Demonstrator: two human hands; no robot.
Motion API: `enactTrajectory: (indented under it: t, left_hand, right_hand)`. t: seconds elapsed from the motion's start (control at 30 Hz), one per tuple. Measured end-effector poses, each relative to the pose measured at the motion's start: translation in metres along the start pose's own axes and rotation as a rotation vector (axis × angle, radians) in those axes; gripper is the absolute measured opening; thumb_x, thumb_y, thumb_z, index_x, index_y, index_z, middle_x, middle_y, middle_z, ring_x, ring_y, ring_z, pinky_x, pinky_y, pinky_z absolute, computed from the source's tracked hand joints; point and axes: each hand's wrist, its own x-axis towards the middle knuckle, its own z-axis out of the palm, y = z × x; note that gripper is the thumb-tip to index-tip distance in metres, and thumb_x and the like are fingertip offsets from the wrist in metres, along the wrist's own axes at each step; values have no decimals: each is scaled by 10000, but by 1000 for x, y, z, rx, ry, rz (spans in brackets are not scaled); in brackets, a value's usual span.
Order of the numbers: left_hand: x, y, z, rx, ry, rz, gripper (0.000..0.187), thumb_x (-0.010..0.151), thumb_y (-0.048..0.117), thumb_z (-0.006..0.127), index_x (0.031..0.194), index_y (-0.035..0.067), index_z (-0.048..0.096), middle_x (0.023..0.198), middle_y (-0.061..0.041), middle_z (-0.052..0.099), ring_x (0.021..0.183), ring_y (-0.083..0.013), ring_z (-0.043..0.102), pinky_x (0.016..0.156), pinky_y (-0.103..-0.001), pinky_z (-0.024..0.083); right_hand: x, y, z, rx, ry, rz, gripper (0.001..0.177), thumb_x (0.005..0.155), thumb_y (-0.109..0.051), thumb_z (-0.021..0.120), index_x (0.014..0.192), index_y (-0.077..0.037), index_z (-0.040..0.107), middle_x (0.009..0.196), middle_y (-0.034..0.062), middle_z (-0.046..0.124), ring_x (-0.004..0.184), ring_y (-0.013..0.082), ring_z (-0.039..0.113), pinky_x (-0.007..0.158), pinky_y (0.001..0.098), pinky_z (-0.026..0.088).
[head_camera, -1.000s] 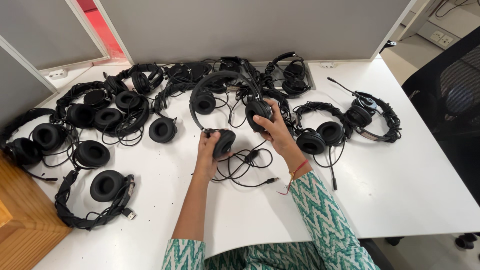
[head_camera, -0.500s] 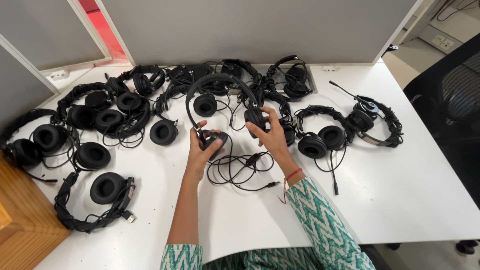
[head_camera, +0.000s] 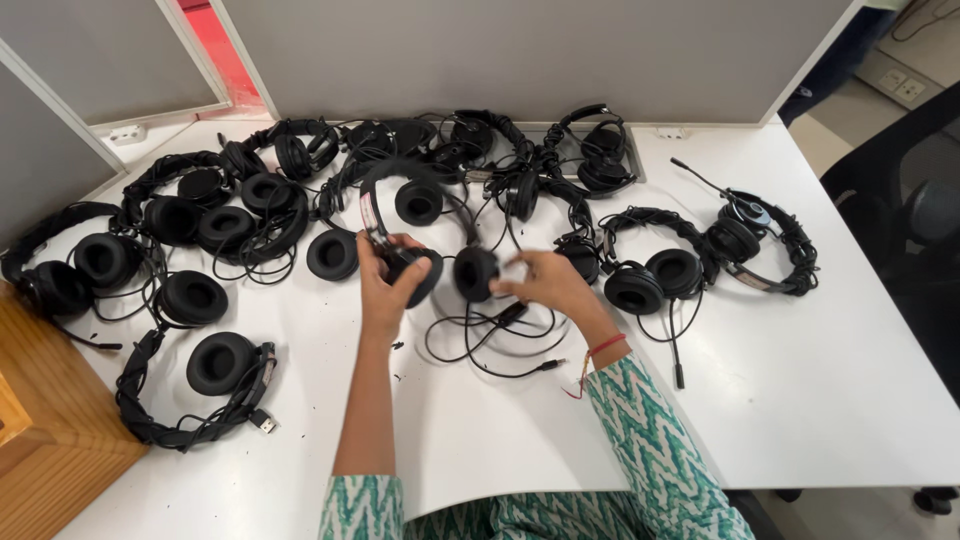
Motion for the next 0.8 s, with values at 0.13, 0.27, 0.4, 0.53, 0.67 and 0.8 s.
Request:
enactTrajectory:
  t: [0.13,0.27,0.4,0.53,0.67,0.8]
  left_hand:
    - [17,6,-22,-28,-17,3,586,737,-33,739,1225,101,443,1083,-32,570,1064,-155,610,962,-316,527]
    - [29,12,-44,-70,92,-27,428,863,39,748,1197,82,484,1029,-58,637,946,-162,630,880,-315,528]
    - [41,20,-60,-273,196,-56,288,1029,243,654,1177,55,493,927,-114,699,884,-250,726,825,-393,603]
    - [38,36,-80,-492,197,-25,316,1034,278,632,1231,71,497,901,-118,718,884,-334,750,857,-482,620]
    - [31,51,-104,-477,153,130,366,1064,218,601,1388,112,470,955,-98,692,931,-350,716,953,-590,585]
    - [17,63,-122,-506,80,102,414,1102,252,540,1468,119,398,943,-126,659,936,-317,694,961,-583,563]
  right_hand:
    - [2,1,-23,-45,-162,-80,399,807,-418,811,895,-28,801,750,40,756,684,106,694,659,266,555]
    - [-6,-21,-64,45,-324,-203,324,859,-363,760,894,-49,832,781,9,790,780,101,694,771,259,535]
    - [-28,-54,-102,-185,-216,-145,273,758,-291,866,858,-46,801,720,85,737,679,164,638,643,324,497]
    - [-46,-64,-123,-166,171,-158,233,745,-261,879,837,-73,777,732,2,727,651,97,656,595,279,494]
    - [-42,-27,-146,-261,803,-216,152,874,-195,860,889,-80,760,735,11,653,554,131,515,488,292,332]
    - [-28,42,-196,-233,1196,-392,202,991,-218,857,886,-70,768,746,-28,637,617,53,562,570,235,380]
